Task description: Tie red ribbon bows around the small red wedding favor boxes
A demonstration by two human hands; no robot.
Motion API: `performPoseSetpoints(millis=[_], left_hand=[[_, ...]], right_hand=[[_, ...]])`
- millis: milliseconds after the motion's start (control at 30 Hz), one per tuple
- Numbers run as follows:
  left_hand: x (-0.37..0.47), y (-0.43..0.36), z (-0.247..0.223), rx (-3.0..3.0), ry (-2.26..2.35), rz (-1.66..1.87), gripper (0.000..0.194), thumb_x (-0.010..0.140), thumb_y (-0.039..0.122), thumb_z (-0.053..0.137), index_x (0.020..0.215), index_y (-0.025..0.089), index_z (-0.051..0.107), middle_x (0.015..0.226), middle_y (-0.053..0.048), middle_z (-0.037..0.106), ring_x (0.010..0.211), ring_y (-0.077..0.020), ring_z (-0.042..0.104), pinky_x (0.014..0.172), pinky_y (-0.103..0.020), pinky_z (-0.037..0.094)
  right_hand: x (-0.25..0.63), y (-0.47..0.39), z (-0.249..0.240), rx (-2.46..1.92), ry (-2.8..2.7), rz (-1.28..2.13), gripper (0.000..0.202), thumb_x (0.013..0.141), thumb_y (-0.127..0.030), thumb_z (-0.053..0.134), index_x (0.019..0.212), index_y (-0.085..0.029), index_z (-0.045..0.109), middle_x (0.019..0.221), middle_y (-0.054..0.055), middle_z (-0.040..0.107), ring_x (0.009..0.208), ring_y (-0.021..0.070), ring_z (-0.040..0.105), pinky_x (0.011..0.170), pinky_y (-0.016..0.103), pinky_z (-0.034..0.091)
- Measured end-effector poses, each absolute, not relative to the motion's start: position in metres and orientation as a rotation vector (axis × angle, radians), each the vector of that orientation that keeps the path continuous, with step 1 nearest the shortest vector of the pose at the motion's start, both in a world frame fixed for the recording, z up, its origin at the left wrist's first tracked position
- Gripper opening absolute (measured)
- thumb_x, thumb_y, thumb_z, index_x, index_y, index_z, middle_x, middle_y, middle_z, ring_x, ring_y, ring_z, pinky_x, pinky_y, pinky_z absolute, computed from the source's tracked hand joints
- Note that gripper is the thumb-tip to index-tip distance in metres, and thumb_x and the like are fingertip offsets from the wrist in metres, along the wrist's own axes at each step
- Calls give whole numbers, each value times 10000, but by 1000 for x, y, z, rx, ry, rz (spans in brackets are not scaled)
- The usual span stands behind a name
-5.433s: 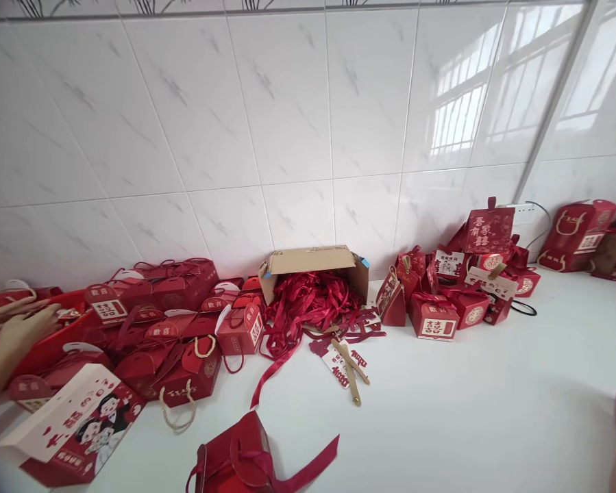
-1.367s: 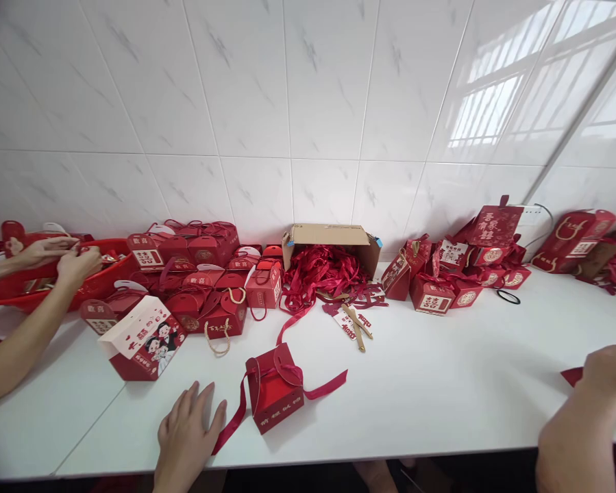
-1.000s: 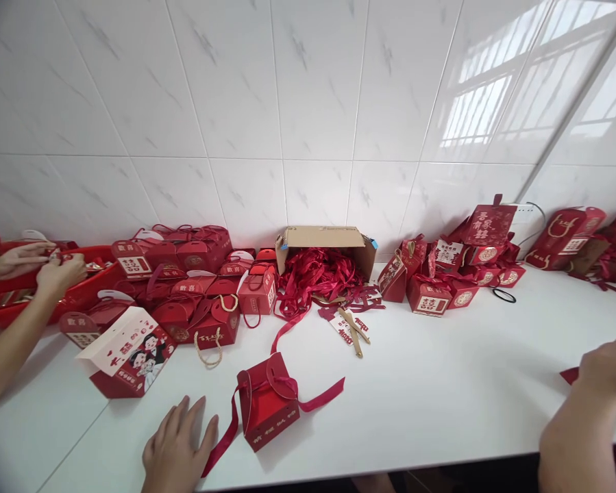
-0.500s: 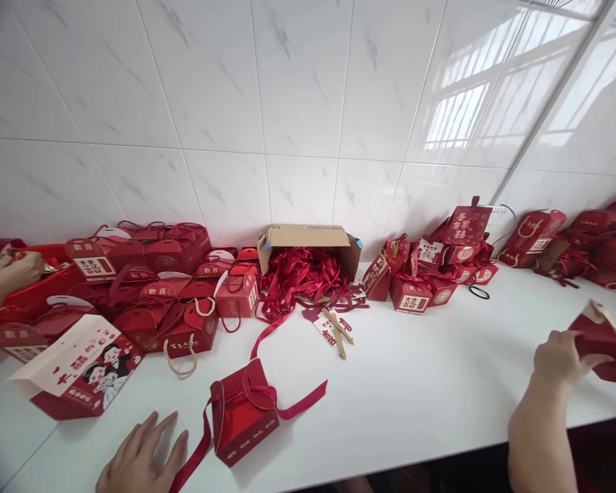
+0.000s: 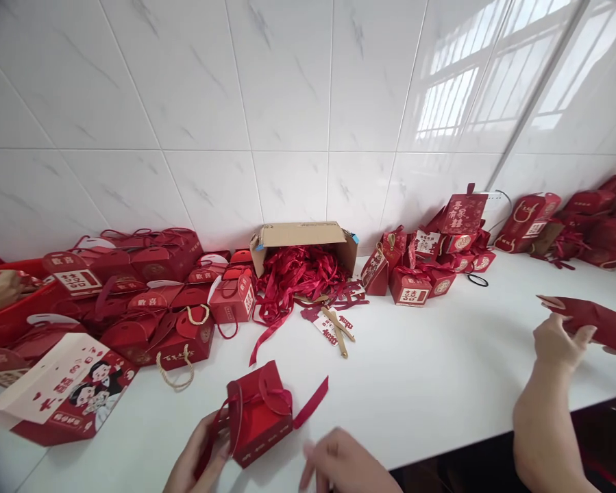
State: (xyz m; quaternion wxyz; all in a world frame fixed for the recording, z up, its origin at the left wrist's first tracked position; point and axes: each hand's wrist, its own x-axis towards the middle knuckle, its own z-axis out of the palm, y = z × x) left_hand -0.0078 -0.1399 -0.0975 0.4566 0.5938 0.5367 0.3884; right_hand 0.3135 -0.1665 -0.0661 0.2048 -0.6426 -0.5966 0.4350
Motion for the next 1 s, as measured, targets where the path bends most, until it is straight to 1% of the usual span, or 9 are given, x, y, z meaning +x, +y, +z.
performPoseSetpoints(millis=[100,200,267,400,567,667,733,867,1000], left_hand=[[1,-127,-101,1599,1361,918,479,821,507,527,1174,184,514,1250,-139,586,1209,-276,535,1014,-374,451],[-3,-122,-99,1620,1711,1237,422,782,514,541,1052,190,521,1115,-121,591,1128,-290,549,981,-439,447],[-10,-126,-90,1607,1890,1365,346,751,515,575,902,209,517,938,-69,590,982,-268,582,880,-400,487],[-15,-142,-68,1723,1748,1020,259,823,458,546,747,210,546,728,-11,591,741,-185,587,706,-264,477],[1,-151,-65,1794,1507,577,370,916,433,415,961,209,706,763,-40,681,727,-195,605,692,-270,446],[6,-150,-75,1708,1576,569,450,925,436,386,1248,217,612,632,-16,629,607,-187,557,618,-274,407],[7,-146,-81,1587,1493,611,485,923,432,398,1332,211,538,591,2,585,583,-173,526,616,-271,400],[8,-135,-89,1168,1225,861,555,898,389,498,1410,190,420,712,4,583,631,-137,515,673,-264,420],[9,-122,-90,666,1010,1081,532,849,222,574,1363,237,437,705,19,573,624,-119,535,640,-247,431]], right_hand=[[251,-163,-87,-1723,-1390,1502,656,904,-647,245,936,-145,666,396,-4,535,352,130,530,346,184,387],[249,-158,-91,-1670,-1111,1619,754,858,-732,238,999,-103,629,344,-26,472,311,116,459,344,186,351],[257,-156,-89,-1683,-1053,1526,782,831,-764,261,989,-93,630,323,-43,433,295,106,415,349,192,337],[263,-160,-89,-1651,-950,1620,824,819,-776,267,1055,-77,635,331,-53,417,306,108,431,357,199,300],[262,-167,-91,-1571,-1029,1776,830,849,-734,279,1184,-52,612,349,-43,447,328,118,457,390,219,311],[264,-166,-94,-1561,-1051,1679,816,868,-706,294,1259,-43,564,371,-49,457,362,118,445,429,231,345],[263,-164,-97,-1527,-1030,1593,800,870,-692,331,1305,-48,523,405,-49,479,398,121,454,450,238,364],[256,-158,-103,-1434,-881,1405,703,839,-644,489,1311,-123,520,714,40,671,607,155,576,480,247,404],[250,-149,-105,-1227,-617,1373,486,829,-519,611,1217,-227,587,1152,70,660,1017,204,617,746,298,514]])
